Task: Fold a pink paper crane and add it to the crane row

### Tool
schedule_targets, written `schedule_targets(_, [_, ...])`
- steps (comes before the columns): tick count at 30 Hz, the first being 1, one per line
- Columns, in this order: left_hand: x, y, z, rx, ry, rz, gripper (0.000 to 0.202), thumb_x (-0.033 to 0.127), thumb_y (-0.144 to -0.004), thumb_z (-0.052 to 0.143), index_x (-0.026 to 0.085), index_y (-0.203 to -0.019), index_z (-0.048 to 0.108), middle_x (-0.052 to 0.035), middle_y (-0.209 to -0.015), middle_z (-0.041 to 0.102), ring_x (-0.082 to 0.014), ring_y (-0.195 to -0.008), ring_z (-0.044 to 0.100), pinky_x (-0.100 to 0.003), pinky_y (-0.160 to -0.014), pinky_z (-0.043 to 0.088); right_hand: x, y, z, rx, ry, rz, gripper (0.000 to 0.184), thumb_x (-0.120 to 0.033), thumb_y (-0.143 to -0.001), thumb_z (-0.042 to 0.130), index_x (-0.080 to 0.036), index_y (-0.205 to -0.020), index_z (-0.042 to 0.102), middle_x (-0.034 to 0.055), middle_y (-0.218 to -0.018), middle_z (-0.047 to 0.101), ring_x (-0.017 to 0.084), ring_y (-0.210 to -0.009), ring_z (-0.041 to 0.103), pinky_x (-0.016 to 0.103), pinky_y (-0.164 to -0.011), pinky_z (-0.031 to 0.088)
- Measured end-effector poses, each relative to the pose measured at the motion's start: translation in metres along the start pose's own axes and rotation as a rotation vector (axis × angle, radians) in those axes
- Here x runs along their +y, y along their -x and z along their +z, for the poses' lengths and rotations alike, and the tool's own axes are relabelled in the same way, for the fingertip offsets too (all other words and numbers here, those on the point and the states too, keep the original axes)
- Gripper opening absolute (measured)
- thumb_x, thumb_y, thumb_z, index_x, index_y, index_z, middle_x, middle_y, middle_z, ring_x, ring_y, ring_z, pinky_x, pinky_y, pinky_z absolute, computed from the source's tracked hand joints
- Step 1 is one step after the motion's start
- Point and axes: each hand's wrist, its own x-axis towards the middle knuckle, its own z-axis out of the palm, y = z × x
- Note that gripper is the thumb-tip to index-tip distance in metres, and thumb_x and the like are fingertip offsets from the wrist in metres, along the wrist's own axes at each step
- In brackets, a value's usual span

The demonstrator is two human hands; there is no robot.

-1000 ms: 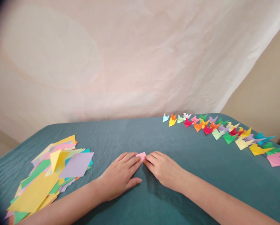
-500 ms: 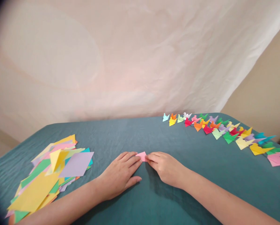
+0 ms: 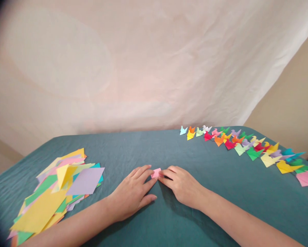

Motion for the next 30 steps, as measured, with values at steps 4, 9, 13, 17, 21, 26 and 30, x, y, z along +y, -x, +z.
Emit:
schedule_targets(4, [0.001, 0.001, -0.001, 0.025, -0.006, -0.017, 0.044, 0.047, -0.087, 0.046, 0.018, -0.121, 0.048, -0.0109, -0.125, 0.048, -0.0265, -0.126, 0.033, -0.042, -0.102, 0.029, -0.001, -0.001, -0.001, -0.026, 0.021, 0.004, 0.034, -0.013, -0.087, 0.045, -0.018, -0.119, 0.055, 0.0102, -0.114, 0.059, 0.021, -0.100, 0.052, 0.038, -0.083, 0.048])
schedule_targets(9, [0.002, 0.002, -0.004, 0.027, -0.015, -0.044, 0.041, 0.046, -0.087, 0.047, 0.017, -0.116, 0.051, -0.0104, -0.119, 0.051, -0.0263, -0.125, 0.034, -0.043, -0.103, 0.027, -0.002, -0.002, -0.004, -0.055, 0.039, 0.011, 0.035, -0.013, -0.085, 0.048, -0.017, -0.118, 0.056, 0.0098, -0.114, 0.059, 0.021, -0.099, 0.051, 0.038, -0.082, 0.048])
schedule_targets(13, [0.000, 0.002, -0.004, 0.036, -0.024, -0.041, 0.035, 0.043, -0.087, 0.048, 0.016, -0.107, 0.055, -0.0104, -0.114, 0.054, -0.0262, -0.125, 0.035, -0.042, -0.103, 0.027, -0.001, -0.003, -0.005, -0.041, 0.037, -0.003, 0.035, -0.012, -0.084, 0.047, -0.017, -0.117, 0.056, 0.0099, -0.113, 0.059, 0.020, -0.099, 0.052, 0.037, -0.082, 0.048])
schedule_targets(17, [0.002, 0.001, -0.006, 0.030, -0.033, -0.032, 0.030, 0.038, -0.089, 0.045, 0.015, -0.102, 0.058, -0.0110, -0.111, 0.055, -0.0266, -0.124, 0.035, -0.043, -0.103, 0.026, 0.000, -0.002, -0.005, -0.038, 0.037, -0.003, 0.033, -0.012, -0.086, 0.046, -0.018, -0.117, 0.057, 0.0097, -0.113, 0.059, 0.019, -0.099, 0.052, 0.036, -0.082, 0.048])
schedule_targets(21, [0.001, 0.001, -0.010, 0.010, -0.025, -0.019, 0.026, 0.029, -0.088, 0.045, 0.012, -0.103, 0.058, -0.0119, -0.111, 0.055, -0.0263, -0.122, 0.037, -0.042, -0.104, 0.027, 0.000, -0.003, -0.005, -0.055, 0.031, 0.001, 0.031, -0.013, -0.087, 0.046, -0.018, -0.116, 0.057, 0.0094, -0.113, 0.059, 0.019, -0.099, 0.052, 0.036, -0.082, 0.048])
schedule_targets(26, [-0.010, 0.003, -0.006, 0.024, 0.059, -0.023, 0.028, 0.011, -0.080, 0.047, 0.015, -0.106, 0.057, -0.0079, -0.107, 0.057, -0.0220, -0.117, 0.041, -0.037, -0.102, 0.031, 0.000, -0.004, -0.005, -0.048, 0.033, 0.000, 0.030, -0.014, -0.088, 0.045, -0.019, -0.116, 0.057, 0.0093, -0.111, 0.060, 0.019, -0.099, 0.051, 0.035, -0.081, 0.048])
schedule_targets(30, [-0.013, 0.002, 0.000, 0.066, 0.085, -0.011, 0.034, 0.009, -0.080, 0.043, 0.016, -0.113, 0.052, -0.0070, -0.110, 0.056, -0.0202, -0.114, 0.044, -0.036, -0.098, 0.035, 0.001, -0.005, -0.005, -0.054, 0.035, 0.000, 0.031, -0.014, -0.088, 0.046, -0.018, -0.116, 0.057, 0.0091, -0.109, 0.060, 0.019, -0.097, 0.052, 0.035, -0.081, 0.048])
